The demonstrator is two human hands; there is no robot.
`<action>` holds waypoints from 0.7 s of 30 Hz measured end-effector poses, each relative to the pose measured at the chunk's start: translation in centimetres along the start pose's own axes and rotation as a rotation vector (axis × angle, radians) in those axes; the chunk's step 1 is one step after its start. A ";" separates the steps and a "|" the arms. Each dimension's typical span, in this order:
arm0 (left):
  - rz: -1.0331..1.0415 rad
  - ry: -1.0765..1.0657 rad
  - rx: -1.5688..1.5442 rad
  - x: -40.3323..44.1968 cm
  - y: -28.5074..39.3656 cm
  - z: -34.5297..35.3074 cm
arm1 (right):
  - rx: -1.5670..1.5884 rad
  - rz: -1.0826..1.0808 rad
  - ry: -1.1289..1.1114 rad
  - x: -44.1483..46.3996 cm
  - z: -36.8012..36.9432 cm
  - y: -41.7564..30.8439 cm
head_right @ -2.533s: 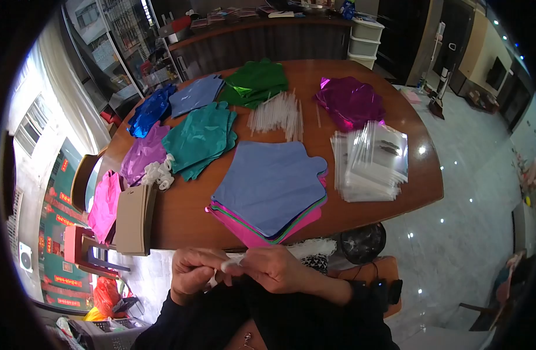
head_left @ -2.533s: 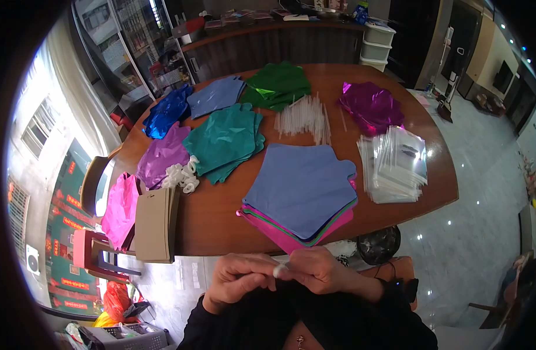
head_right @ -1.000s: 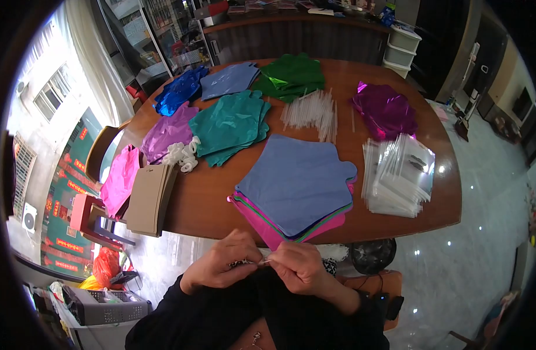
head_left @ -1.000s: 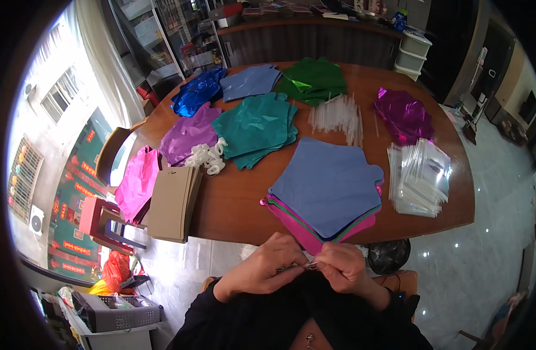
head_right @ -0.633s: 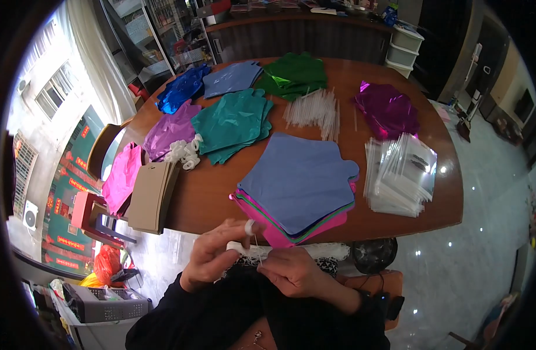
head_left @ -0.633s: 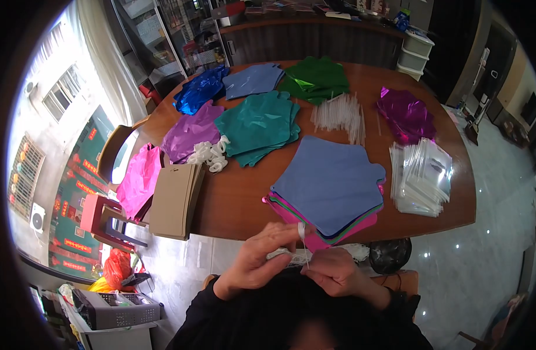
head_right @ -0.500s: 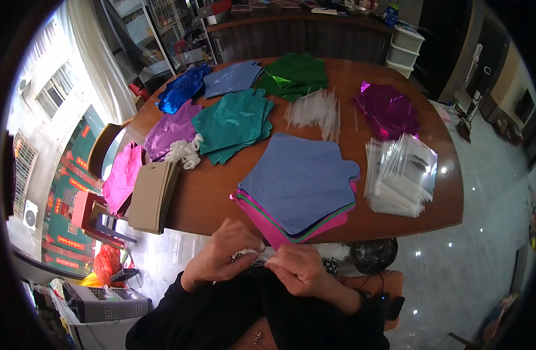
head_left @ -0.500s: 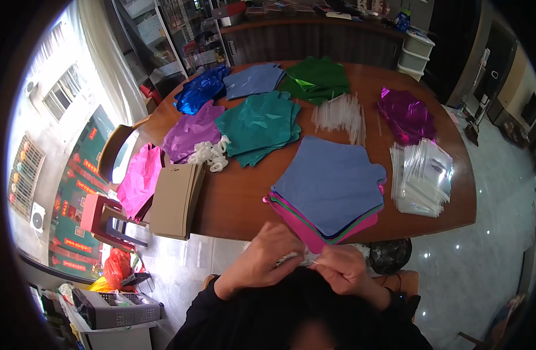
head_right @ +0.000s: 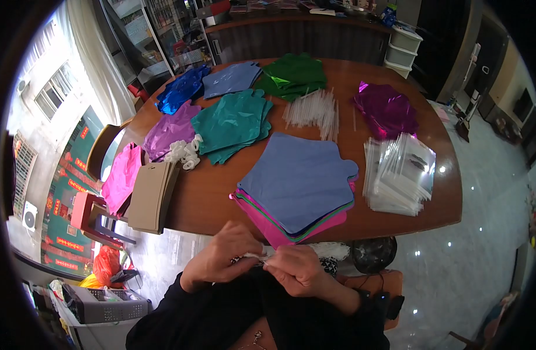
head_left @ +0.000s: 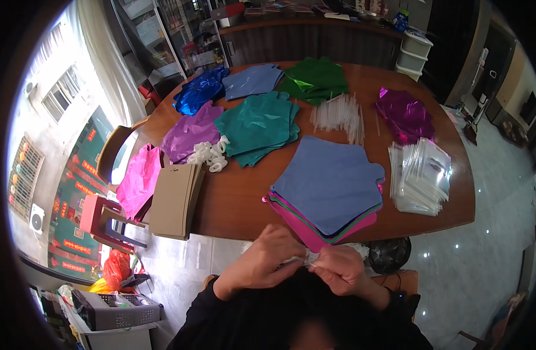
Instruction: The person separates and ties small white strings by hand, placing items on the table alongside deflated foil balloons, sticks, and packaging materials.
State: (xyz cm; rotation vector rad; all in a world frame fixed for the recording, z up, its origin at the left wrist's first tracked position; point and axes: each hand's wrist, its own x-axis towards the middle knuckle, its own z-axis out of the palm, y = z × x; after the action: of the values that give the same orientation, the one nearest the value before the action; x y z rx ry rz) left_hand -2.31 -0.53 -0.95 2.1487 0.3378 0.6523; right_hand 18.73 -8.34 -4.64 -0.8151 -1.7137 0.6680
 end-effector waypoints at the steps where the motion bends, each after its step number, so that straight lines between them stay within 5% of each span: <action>1: 0.021 -0.088 0.076 0.0 -0.1 -0.1 | -0.003 0.002 0.030 0.0 -0.1 -0.1; 6: 0.235 -0.058 -0.522 -0.5 -0.8 0.4 | -0.024 0.063 -0.015 0.2 0.1 -0.4; 12: 0.039 0.225 -0.057 -0.1 0.7 0.5 | 0.003 -0.021 -0.067 -0.2 0.3 0.1; 16: 0.073 -0.145 -0.089 -0.4 -0.2 0.0 | -0.025 0.067 0.026 -0.1 -0.1 -0.4; 21: 0.221 0.081 -0.540 -0.6 -0.7 1.0 | -0.046 0.009 -0.085 0.3 0.1 -0.1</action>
State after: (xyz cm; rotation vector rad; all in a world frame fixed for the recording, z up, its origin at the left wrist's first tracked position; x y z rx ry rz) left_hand -2.23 -1.04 -2.22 1.6540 -0.0397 0.8475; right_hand 18.58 -8.22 -4.40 -0.8373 -1.8087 0.6808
